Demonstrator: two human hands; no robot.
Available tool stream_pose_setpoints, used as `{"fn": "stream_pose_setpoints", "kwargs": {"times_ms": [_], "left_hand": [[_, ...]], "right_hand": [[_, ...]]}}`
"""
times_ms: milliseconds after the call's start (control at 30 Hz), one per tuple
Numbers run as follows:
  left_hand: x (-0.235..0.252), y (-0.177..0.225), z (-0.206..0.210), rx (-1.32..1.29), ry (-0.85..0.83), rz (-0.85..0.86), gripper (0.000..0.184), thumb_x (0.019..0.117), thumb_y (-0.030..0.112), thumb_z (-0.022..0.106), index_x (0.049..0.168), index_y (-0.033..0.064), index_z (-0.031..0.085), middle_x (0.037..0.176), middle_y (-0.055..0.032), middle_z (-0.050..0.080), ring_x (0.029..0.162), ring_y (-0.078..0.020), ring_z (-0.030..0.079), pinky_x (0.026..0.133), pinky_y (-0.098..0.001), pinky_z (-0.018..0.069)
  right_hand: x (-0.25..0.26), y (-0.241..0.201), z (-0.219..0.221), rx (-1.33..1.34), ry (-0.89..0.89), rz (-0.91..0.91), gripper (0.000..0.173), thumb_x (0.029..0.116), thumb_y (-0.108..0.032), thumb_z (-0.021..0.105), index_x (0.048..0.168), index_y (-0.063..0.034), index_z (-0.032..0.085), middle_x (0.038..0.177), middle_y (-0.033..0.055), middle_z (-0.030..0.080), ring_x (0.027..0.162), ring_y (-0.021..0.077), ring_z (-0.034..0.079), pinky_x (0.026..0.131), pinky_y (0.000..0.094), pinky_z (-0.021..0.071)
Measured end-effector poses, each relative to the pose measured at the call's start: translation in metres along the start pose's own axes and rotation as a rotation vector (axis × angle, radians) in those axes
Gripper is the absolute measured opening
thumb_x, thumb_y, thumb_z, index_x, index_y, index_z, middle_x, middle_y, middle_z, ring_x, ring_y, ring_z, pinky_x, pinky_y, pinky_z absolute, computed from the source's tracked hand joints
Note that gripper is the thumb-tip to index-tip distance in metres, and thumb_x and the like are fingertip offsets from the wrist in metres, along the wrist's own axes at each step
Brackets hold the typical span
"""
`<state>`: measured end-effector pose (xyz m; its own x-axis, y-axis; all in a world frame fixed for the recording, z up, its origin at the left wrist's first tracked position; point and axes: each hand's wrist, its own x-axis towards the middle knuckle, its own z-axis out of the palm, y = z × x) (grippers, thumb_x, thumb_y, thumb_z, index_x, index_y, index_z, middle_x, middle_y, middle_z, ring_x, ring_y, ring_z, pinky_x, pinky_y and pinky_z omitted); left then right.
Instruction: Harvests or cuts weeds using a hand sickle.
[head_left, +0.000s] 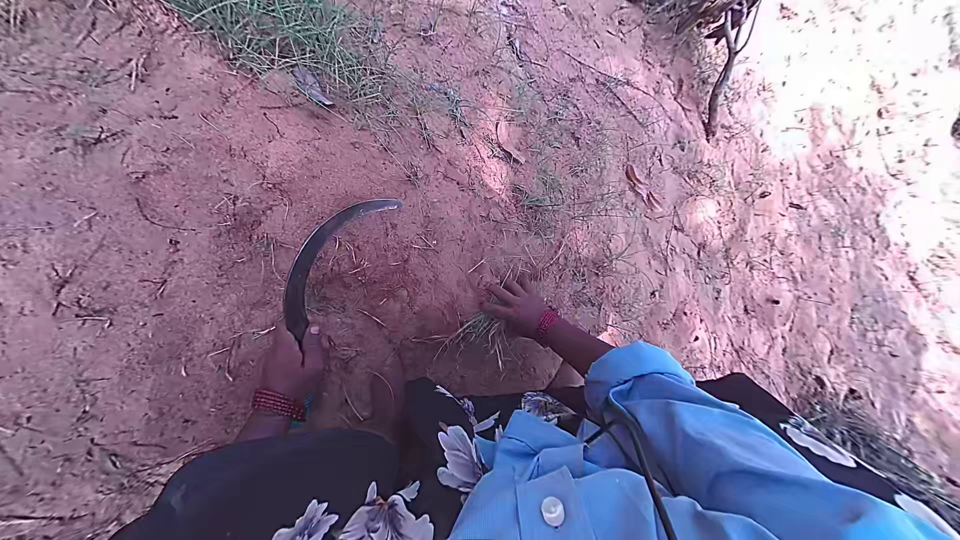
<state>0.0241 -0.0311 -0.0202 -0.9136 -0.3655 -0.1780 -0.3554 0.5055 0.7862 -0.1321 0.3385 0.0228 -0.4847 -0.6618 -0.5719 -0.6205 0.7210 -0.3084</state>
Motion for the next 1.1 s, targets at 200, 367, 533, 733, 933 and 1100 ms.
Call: {"fn": "stream_pose_setpoints", "kwargs": {"times_ms": [200,367,533,733,933,1100], "left_hand": [[0.000,0.003,-0.002,-0.002,0.002,0.018,0.056,0.1062,0.022,0.037,0.139,-0.0235,0.037,0.088,-0.0295,0.065,0.072,-0.0373,0.067,0.072,-0.0543,0.0559],[0.000,0.004,-0.002,-0.002,0.003,0.005,0.056,0.1064,0.022,0.036,0.140,-0.0225,0.036,0.089,-0.0285,0.065,0.072,-0.0356,0.066,0.071,-0.0526,0.0560],[0.000,0.005,-0.002,0.005,0.002,-0.022,0.056,0.1068,0.023,0.038,0.141,-0.0216,0.037,0.089,-0.0280,0.064,0.073,-0.0341,0.066,0.073,-0.0516,0.0553],[0.001,0.007,-0.003,0.016,-0.007,-0.018,0.053,0.1061,0.020,0.038,0.139,-0.0215,0.037,0.085,-0.0250,0.064,0.068,-0.0309,0.065,0.068,-0.0487,0.0557],[0.000,0.005,-0.003,0.019,-0.008,-0.001,0.054,0.1060,0.022,0.039,0.137,-0.0222,0.040,0.085,-0.0258,0.064,0.068,-0.0311,0.065,0.068,-0.0485,0.0555],[0.001,0.002,-0.002,0.024,-0.002,0.007,0.052,0.1065,0.022,0.038,0.136,-0.0209,0.042,0.084,-0.0242,0.065,0.067,-0.0293,0.065,0.067,-0.0468,0.0559]], "right_hand": [[-0.042,0.065,-0.036,0.139,0.411,0.516,0.055,0.0852,0.006,0.068,0.140,0.0034,0.059,0.135,0.0332,0.060,0.125,0.0526,0.058,0.101,0.0663,0.0472],[-0.036,0.096,-0.069,0.292,0.513,1.108,0.067,0.0916,-0.015,0.076,0.151,-0.0022,0.046,0.148,0.0319,0.050,0.140,0.0537,0.043,0.108,0.0735,0.0342],[-0.007,0.106,-0.055,0.530,0.407,1.271,0.065,0.1032,-0.035,0.058,0.159,-0.0088,0.038,0.166,0.0335,0.018,0.151,0.0539,0.023,0.119,0.0652,0.0260],[0.015,0.050,-0.053,0.422,0.398,1.120,0.065,0.0917,-0.015,0.075,0.150,-0.0024,0.049,0.153,0.0317,0.043,0.134,0.0496,0.052,0.105,0.0650,0.0460],[0.022,0.005,-0.069,0.403,0.639,0.492,0.050,0.0889,0.000,0.072,0.136,0.0067,0.056,0.121,0.0303,0.067,0.111,0.0448,0.067,0.097,0.0598,0.0524],[0.065,-0.005,-0.070,0.089,-0.101,0.243,0.084,0.0832,0.000,0.081,0.157,-0.0192,0.046,0.171,0.0161,0.023,0.151,0.0562,0.020,0.099,0.0815,0.0354]]}}
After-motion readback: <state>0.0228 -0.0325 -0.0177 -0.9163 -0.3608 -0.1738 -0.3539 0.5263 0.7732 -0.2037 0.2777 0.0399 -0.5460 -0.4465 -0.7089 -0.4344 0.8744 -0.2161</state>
